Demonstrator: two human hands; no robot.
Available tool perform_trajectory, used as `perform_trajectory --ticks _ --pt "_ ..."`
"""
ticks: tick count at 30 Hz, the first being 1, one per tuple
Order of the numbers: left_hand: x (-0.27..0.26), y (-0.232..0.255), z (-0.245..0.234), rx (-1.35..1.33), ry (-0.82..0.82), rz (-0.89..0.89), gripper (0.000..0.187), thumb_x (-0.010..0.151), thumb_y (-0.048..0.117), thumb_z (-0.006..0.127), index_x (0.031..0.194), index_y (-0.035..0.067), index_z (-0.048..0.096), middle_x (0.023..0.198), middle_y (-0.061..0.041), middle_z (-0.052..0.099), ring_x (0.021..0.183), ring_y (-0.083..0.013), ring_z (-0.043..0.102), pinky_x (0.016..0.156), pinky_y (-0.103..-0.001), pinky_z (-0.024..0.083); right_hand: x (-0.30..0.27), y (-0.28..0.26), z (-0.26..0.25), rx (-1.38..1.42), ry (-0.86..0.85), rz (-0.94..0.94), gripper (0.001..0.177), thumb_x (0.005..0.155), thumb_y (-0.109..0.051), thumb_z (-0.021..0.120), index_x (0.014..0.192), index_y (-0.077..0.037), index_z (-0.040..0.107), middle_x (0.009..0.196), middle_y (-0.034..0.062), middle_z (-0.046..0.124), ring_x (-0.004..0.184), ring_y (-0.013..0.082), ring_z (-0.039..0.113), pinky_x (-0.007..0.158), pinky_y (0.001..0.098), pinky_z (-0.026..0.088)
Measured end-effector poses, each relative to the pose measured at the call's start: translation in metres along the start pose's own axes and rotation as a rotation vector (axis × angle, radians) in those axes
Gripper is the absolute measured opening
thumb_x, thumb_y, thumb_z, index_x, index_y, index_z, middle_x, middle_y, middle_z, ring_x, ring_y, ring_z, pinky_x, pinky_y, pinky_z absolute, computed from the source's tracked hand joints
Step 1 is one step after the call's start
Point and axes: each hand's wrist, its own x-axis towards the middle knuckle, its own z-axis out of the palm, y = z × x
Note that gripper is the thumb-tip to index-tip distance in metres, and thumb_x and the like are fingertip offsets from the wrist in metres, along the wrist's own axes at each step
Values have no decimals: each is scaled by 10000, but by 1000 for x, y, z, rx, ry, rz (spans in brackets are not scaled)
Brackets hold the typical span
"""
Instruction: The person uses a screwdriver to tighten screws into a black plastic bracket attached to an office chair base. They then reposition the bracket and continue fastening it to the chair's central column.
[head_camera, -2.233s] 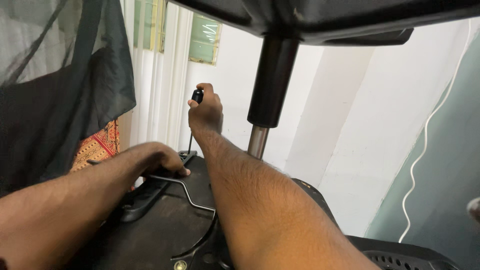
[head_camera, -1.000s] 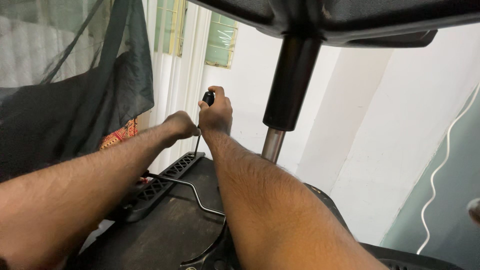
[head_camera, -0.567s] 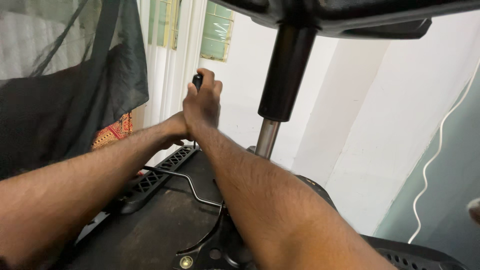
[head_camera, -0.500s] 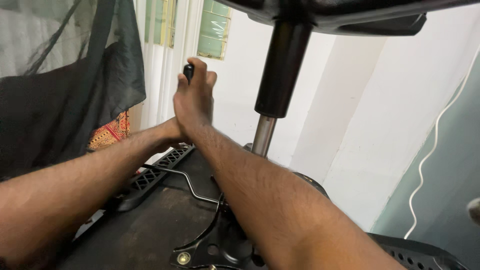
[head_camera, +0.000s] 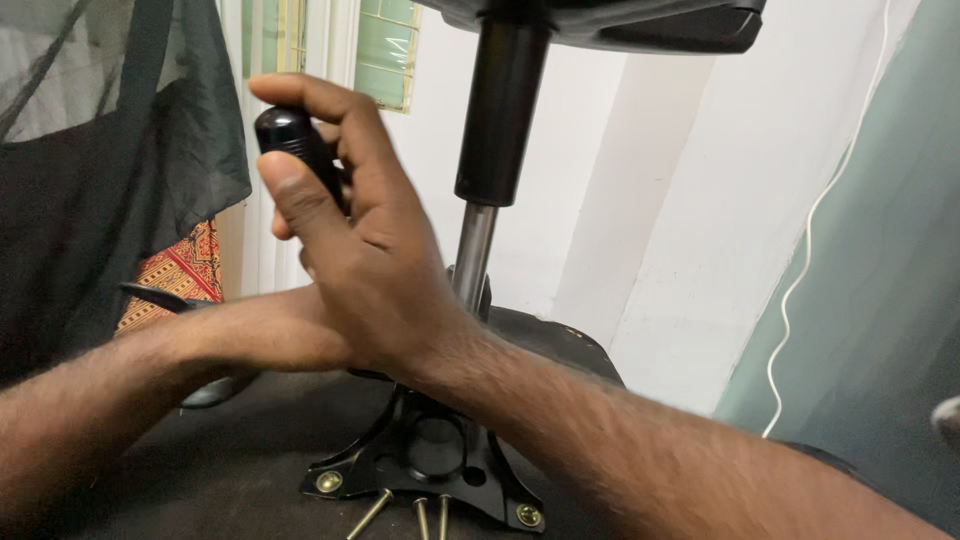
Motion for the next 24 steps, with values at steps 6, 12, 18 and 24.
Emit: perform_trajectory --ticks 6,12,18,24 --pt "11 79 33 75 169 -196 608 887 428 743 1349 72 570 1200 -86 717 1126 -193 695 945 -336 565 -27 -41 -58 -125 27 -18 341 1166 -343 513 1369 -70 523 824 -37 512 625 14 484 522 170 427" --pt "28 109 47 -201 338 -333 540 926 407 690 1283 15 584 1068 -151 700 996 -211 677 838 -362 518 -37 -24 -108 -316 269 467 293 991 -349 687 932 -87 568 605 -14 502 435 32 404 351 218 302" --pt "56 117 74 -396 539 -322 404 945 303 615 1203 40 450 904 -80 572 811 -136 589 682 -330 524 -47 19 -143 -321 204 880 295 908 -354 732 904 -84 613 750 84 708 374 49 418 299 221 301" --pt "72 107 88 -594 712 -227 335 962 308 607 1132 25 550 881 -59 522 745 -131 469 662 -331 461 -54 65 -167 -341 -88 995 392 904 -272 647 1251 -92 638 992 109 786 436 42 488 323 188 376"
